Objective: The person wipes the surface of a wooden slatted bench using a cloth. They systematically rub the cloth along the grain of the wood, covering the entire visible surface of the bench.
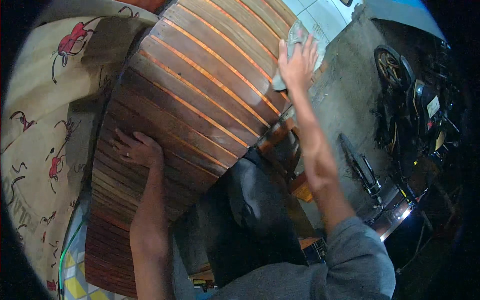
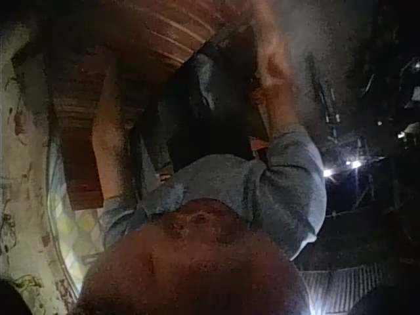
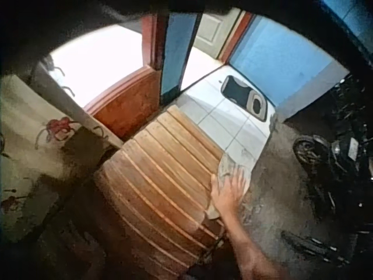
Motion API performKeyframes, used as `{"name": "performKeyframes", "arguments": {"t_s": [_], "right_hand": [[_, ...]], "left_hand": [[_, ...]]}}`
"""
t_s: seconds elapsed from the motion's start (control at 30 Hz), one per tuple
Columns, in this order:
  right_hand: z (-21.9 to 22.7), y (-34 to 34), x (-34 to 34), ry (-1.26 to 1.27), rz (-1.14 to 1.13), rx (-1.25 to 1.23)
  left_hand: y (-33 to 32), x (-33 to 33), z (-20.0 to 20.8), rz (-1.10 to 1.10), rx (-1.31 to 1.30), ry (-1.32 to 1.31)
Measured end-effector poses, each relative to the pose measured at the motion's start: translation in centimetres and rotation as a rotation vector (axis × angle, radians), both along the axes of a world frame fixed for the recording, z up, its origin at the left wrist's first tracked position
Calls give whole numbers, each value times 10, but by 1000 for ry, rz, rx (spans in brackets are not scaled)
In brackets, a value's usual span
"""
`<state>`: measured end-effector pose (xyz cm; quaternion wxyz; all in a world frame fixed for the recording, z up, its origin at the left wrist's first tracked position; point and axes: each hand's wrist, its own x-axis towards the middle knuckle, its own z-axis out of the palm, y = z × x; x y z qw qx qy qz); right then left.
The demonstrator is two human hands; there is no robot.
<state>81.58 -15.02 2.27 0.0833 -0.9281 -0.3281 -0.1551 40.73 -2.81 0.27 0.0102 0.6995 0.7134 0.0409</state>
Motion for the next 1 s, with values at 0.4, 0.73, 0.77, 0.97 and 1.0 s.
{"name": "performKeyframes", "arguments": {"t_s": [0.4,0.73,0.77,0.97,1.0], "right_hand": [[-2,-58,2,214,178,30],[-2,-68,-256,280,586,-36],[6,-70,-303,375,650,-52],[4,-91,-512,722,1036,-53],[0,-93,-552,787,1053,-12]], "left_hand": [[7,-4,-3,25,-27,-14],[2,-37,13,-122,-137,-399],[-4,-53,21,-148,-132,-545],[-61,-220,53,-79,-154,-623],[-72,-250,57,-9,-155,-560]]}}
